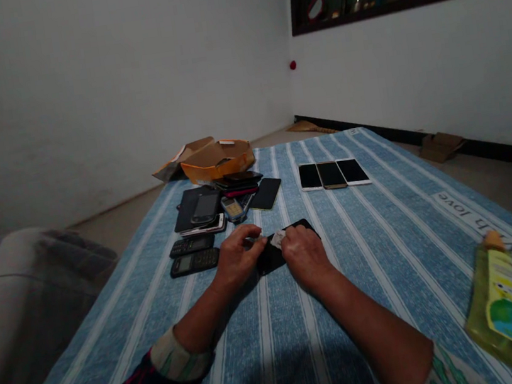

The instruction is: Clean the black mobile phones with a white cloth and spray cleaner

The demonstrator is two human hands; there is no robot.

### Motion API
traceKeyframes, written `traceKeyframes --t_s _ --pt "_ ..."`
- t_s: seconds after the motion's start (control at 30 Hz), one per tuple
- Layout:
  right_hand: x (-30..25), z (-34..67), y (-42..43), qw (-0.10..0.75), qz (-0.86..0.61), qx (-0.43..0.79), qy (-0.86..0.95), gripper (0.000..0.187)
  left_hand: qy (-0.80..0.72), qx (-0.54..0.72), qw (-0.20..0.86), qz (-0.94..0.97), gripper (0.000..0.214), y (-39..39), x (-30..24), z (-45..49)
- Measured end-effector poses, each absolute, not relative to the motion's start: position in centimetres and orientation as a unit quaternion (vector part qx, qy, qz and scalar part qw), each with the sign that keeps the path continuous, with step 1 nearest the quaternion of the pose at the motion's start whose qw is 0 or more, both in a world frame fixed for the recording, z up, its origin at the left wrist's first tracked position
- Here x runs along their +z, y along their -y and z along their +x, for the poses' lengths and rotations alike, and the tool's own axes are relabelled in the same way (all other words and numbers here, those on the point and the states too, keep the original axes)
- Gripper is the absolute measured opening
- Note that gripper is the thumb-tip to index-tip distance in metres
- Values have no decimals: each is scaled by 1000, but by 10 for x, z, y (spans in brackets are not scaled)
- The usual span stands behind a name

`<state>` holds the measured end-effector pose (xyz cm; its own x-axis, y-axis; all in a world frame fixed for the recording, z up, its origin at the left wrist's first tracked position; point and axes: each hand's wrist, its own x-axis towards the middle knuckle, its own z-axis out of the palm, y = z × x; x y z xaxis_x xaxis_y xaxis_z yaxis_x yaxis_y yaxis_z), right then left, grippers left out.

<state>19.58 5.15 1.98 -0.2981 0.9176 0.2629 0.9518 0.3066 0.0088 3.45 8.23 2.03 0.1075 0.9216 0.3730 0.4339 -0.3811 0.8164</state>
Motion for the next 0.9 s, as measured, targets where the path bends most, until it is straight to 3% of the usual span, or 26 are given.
traceKeyframes --t_s 0.27,0.53,0.9 --pt "23 192 -43 80 -588 -70 802 22 -489 343 148 788 12 -79 18 27" --pt "22 187 -43 91 -596 -60 796 19 -493 258 172 813 37 -73 20 25" --pt "7 189 -51 156 -580 -70 797 18 -479 236 175 827 68 -70 13 22"
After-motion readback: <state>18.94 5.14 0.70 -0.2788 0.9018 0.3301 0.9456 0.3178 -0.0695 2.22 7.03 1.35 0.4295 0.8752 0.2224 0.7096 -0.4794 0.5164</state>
